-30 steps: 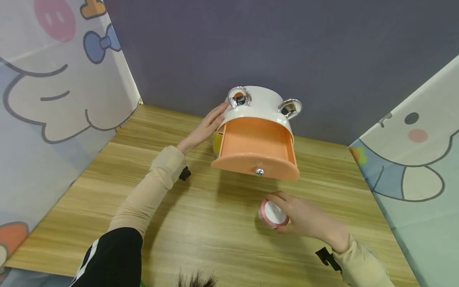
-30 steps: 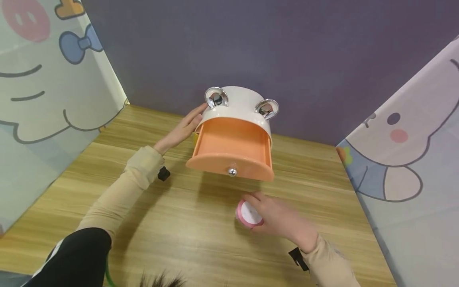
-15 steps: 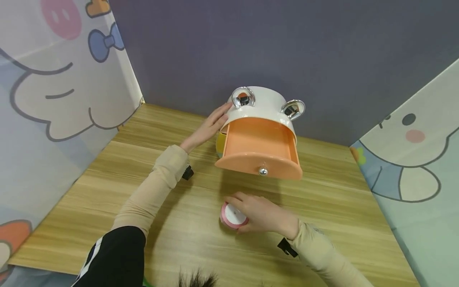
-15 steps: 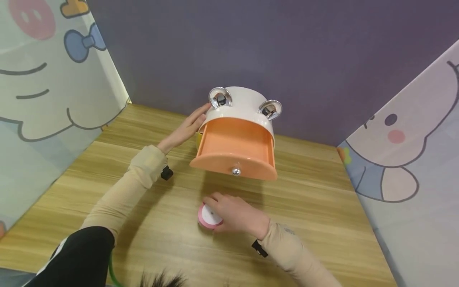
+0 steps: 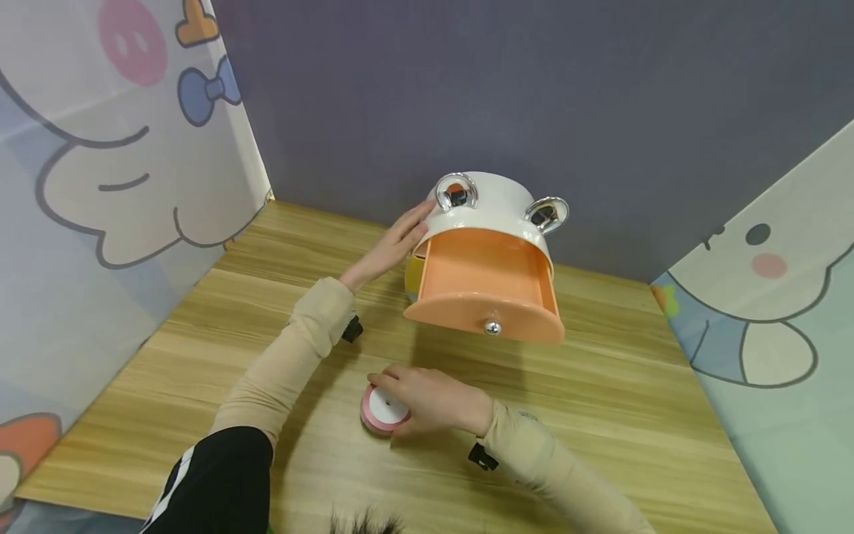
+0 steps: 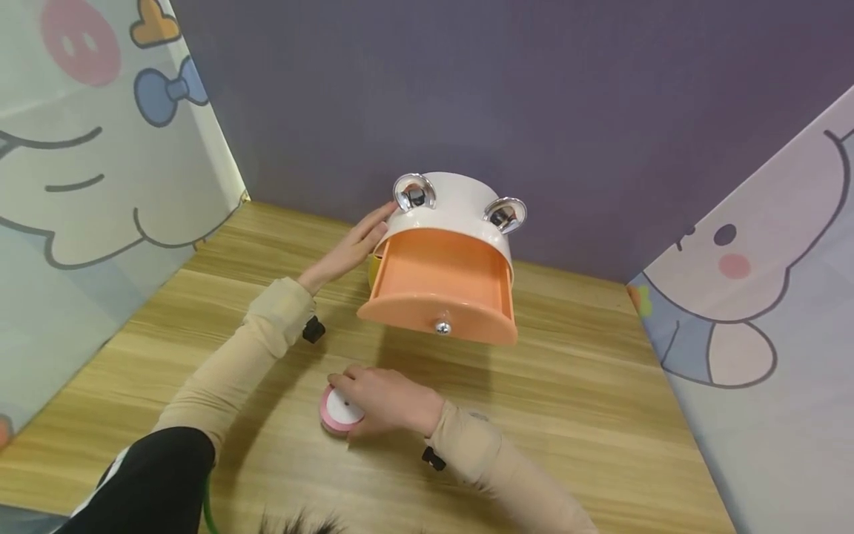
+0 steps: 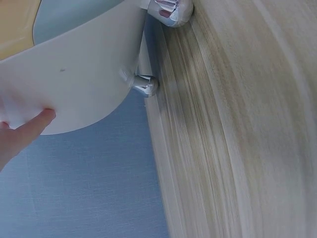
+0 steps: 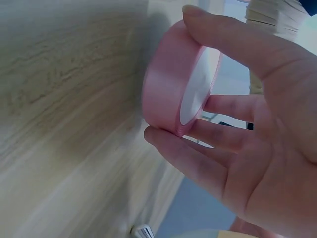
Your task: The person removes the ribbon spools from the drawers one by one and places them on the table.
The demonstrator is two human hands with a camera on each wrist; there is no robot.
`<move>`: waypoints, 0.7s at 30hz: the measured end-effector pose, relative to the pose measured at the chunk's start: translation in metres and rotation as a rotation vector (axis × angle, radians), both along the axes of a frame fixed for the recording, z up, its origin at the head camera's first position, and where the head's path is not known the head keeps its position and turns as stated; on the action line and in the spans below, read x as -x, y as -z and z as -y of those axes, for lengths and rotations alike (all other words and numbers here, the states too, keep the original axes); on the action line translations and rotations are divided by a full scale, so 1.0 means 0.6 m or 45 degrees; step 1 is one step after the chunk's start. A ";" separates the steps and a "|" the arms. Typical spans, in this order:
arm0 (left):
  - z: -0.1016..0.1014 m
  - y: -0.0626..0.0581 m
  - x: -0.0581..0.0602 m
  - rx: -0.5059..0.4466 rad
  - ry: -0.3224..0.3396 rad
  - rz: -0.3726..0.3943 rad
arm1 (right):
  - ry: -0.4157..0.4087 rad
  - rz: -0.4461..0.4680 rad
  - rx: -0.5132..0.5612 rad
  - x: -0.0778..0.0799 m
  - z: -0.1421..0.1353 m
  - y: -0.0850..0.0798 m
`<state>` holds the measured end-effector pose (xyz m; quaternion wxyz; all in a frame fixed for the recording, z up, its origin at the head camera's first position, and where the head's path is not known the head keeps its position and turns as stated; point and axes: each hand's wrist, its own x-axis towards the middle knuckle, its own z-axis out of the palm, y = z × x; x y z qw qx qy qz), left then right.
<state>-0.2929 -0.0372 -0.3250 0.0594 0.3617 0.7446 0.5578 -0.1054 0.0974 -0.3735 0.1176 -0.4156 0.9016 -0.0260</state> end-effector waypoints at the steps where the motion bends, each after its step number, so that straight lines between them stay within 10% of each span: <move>1: 0.000 -0.001 -0.002 -0.001 0.000 0.003 | 0.003 0.007 0.003 0.002 0.004 0.003; 16: -0.002 0.002 -0.005 -0.020 -0.002 -0.007 | 0.021 -0.039 -0.069 0.011 0.029 0.014; 21: -0.008 0.029 0.026 -0.012 -0.026 -0.049 | 0.041 -0.054 -0.095 0.010 0.033 0.016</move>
